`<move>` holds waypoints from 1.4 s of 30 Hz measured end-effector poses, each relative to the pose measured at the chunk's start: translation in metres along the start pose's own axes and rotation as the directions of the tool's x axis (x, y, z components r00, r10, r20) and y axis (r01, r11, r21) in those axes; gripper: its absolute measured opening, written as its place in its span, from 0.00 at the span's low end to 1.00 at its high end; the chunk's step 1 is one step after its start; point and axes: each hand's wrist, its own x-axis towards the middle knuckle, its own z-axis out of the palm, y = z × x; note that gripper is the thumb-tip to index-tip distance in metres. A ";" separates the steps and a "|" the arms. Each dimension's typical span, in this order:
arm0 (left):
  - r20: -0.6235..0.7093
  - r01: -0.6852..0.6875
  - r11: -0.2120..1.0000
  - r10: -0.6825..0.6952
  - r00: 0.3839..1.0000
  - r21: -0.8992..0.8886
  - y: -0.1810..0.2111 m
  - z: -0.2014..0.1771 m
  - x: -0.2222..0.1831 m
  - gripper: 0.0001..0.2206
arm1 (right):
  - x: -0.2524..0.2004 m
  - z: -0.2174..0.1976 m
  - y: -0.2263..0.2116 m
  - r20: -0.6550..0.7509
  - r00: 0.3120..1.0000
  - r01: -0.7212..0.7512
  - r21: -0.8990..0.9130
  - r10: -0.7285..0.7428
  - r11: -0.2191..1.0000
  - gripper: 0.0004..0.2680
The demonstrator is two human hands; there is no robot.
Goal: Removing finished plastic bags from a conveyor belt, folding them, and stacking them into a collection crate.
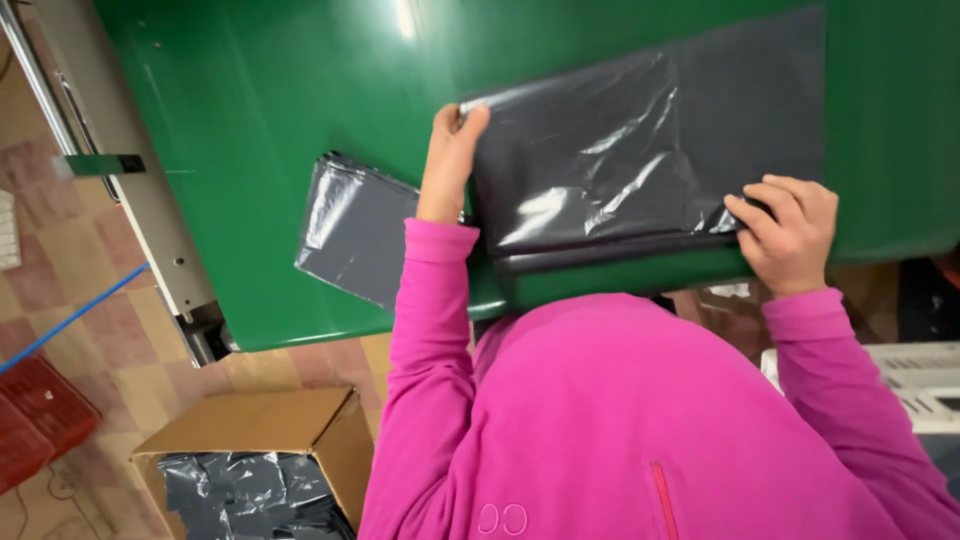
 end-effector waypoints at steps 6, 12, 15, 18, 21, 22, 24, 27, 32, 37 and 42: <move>0.457 -0.528 0.041 0.448 0.769 0.848 0.047 0.062 -0.156 0.25 | -0.011 -0.001 0.000 -0.022 0.998 0.057 -0.022 -0.057 0.998 0.12; 0.797 -0.692 -0.399 0.245 0.552 0.602 0.006 0.043 -0.174 0.19 | -0.026 0.012 0.007 -0.064 0.995 0.075 0.004 -0.075 0.997 0.09; 0.825 -0.703 -0.434 0.236 0.514 0.563 0.005 0.044 -0.166 0.17 | -0.026 0.011 -0.002 -0.064 0.997 0.052 -0.011 -0.053 0.999 0.08; 0.869 -0.702 -0.522 0.193 0.456 0.484 -0.008 0.042 -0.160 0.14 | 0.002 -0.004 -0.044 0.040 0.998 0.043 0.071 -0.046 0.997 0.14; 0.922 -0.766 -0.525 0.103 0.374 0.370 -0.028 0.055 -0.159 0.10 | 0.018 0.002 -0.093 0.162 0.974 0.114 0.248 -0.158 0.962 0.22; 0.942 -0.827 -0.466 0.047 0.333 0.315 -0.034 0.061 -0.159 0.08 | 0.020 0.009 -0.109 0.171 0.953 0.179 0.347 -0.250 0.920 0.25; 0.946 -0.916 -0.282 -0.072 0.317 0.285 -0.014 0.094 -0.149 0.10 | 0.005 0.022 -0.112 0.142 0.971 0.139 0.328 -0.195 0.934 0.21; 0.947 -0.940 0.170 -0.184 0.263 0.295 0.018 0.147 -0.098 0.18 | -0.027 0.027 -0.103 0.111 0.991 0.025 0.385 -0.073 0.923 0.18; 0.654 -0.225 0.624 -0.637 0.408 0.748 0.007 0.187 0.033 0.37 | -0.163 0.094 -0.033 0.186 0.942 -0.320 0.753 0.280 0.575 0.18; 0.716 -0.328 0.715 -0.338 0.611 0.618 -0.018 0.167 0.068 0.34 | -0.102 0.042 -0.075 0.442 0.454 -0.123 0.891 0.774 -0.437 0.08; 0.754 -0.727 0.323 0.058 0.655 0.606 -0.021 0.185 0.031 0.23 | -0.109 0.047 -0.066 0.455 0.435 -0.157 0.888 0.777 -0.432 0.08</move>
